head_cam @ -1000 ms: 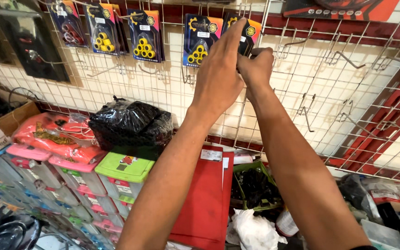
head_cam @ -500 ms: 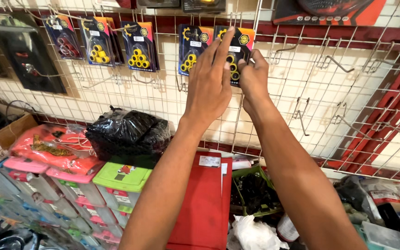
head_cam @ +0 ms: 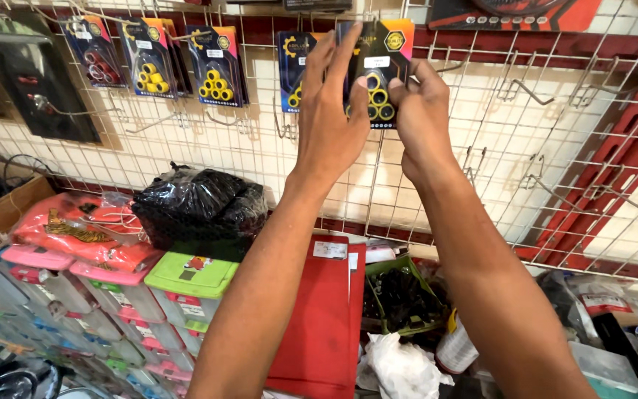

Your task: The person picks up several packaged motorcycle accessories from a glass counter, walks to a wall display rack to select more items, and then brings them back to the counter to group them together.

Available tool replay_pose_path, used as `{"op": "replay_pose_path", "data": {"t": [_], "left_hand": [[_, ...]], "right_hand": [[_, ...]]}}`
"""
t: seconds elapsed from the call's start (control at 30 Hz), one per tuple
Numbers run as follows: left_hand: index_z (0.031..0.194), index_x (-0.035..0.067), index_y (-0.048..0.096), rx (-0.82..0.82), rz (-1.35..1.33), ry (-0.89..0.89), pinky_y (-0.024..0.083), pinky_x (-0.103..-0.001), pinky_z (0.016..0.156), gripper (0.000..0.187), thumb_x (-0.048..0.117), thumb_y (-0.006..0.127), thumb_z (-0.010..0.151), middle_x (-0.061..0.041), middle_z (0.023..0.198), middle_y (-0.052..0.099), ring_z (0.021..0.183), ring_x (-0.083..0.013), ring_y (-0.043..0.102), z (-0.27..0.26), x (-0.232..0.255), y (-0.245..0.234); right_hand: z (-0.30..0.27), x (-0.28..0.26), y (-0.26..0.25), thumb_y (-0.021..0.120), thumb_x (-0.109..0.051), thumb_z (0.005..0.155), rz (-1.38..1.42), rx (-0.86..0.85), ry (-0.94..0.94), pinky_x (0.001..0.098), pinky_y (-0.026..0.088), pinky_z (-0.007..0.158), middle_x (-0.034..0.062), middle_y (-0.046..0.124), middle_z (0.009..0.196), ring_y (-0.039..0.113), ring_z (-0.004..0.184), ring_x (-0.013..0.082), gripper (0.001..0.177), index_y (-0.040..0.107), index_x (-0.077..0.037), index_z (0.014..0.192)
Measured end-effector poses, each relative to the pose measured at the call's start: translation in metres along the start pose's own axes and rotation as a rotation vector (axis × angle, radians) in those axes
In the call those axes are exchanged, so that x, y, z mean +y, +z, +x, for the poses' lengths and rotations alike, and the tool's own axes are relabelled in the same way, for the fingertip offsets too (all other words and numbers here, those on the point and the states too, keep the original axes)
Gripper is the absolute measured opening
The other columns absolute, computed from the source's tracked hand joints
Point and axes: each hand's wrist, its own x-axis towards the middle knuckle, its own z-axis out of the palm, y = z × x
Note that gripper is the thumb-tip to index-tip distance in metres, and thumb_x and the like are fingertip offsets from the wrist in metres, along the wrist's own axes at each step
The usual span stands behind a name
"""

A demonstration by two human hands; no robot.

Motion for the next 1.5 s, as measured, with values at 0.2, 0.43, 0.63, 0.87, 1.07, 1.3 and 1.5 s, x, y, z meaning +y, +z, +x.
{"op": "replay_pose_path", "data": {"t": [0.2,0.43,0.63,0.87,1.07,1.3,1.5], "left_hand": [[0.162,0.022,0.034,-0.046,-0.140,-0.094,0.053,-0.041,0.111,0.061,0.007,0.060,0.108,-0.015,0.146,0.054,0.133,-0.0298,0.062,0.000,0.012,-0.004],[0.159,0.007,0.027,-0.019,-0.372,-0.164,0.055,-0.040,0.103,0.068,0.012,0.064,0.102,-0.018,0.138,0.060,0.121,-0.0274,0.066,-0.009,0.020,-0.011],[0.122,0.001,0.070,-0.246,-0.489,-0.533,0.060,-0.030,0.083,0.035,0.024,0.075,0.096,-0.008,0.103,0.075,0.090,-0.0126,0.070,-0.032,0.026,-0.043],[0.110,0.001,0.075,-0.179,-0.436,-0.671,0.054,-0.024,0.071,0.025,0.015,0.078,0.089,-0.002,0.093,0.076,0.080,-0.0038,0.064,-0.099,0.067,-0.076],[0.108,-0.002,0.076,-0.115,-0.463,-0.785,0.055,-0.023,0.074,0.020,0.009,0.078,0.092,-0.003,0.097,0.076,0.085,-0.0041,0.064,-0.161,0.109,-0.083],[0.115,0.000,0.072,0.018,-0.457,-1.024,0.057,-0.026,0.081,0.027,0.009,0.075,0.089,-0.001,0.101,0.076,0.090,-0.0063,0.068,-0.229,0.180,-0.076],[0.112,-0.003,0.074,0.172,-0.202,-1.089,0.056,-0.029,0.078,0.024,0.009,0.076,0.091,-0.005,0.098,0.077,0.086,-0.0094,0.067,-0.278,0.248,-0.051]], "right_hand": [[-0.005,-0.018,-0.002,0.051,0.004,0.103,0.007,-0.045,-0.093,0.0265,0.053,0.082,0.0083,0.072,0.104,0.065,0.090,0.0107,0.017,0.063,0.001,0.116],[-0.027,-0.035,0.000,0.050,0.001,0.102,0.074,-0.039,0.061,0.0277,0.055,0.079,0.0100,0.073,0.100,0.067,0.085,0.0118,0.019,0.061,-0.001,0.117],[-0.061,-0.030,-0.002,0.050,0.001,0.100,0.128,-0.072,0.159,0.0290,0.054,0.085,0.0106,0.071,0.107,0.066,0.093,0.0141,0.025,0.061,0.001,0.123],[-0.131,-0.012,-0.005,0.059,-0.004,0.096,0.208,-0.093,0.371,0.0288,0.051,0.087,0.0077,0.071,0.112,0.064,0.099,0.0143,0.026,0.063,0.001,0.122],[-0.194,0.009,-0.045,0.069,0.003,0.086,0.171,-0.310,0.406,0.0290,0.052,0.092,0.0080,0.073,0.112,0.066,0.104,0.0144,0.038,0.064,0.002,0.124],[-0.249,0.034,-0.085,0.071,0.002,0.086,0.359,-0.459,0.566,0.0297,0.053,0.088,0.0086,0.073,0.107,0.067,0.098,0.0141,0.035,0.067,0.003,0.121],[-0.288,0.039,-0.128,0.069,-0.007,0.093,0.461,-0.566,0.801,0.0308,0.052,0.073,0.0069,0.072,0.097,0.064,0.085,0.0119,0.024,0.068,0.003,0.115]]}}
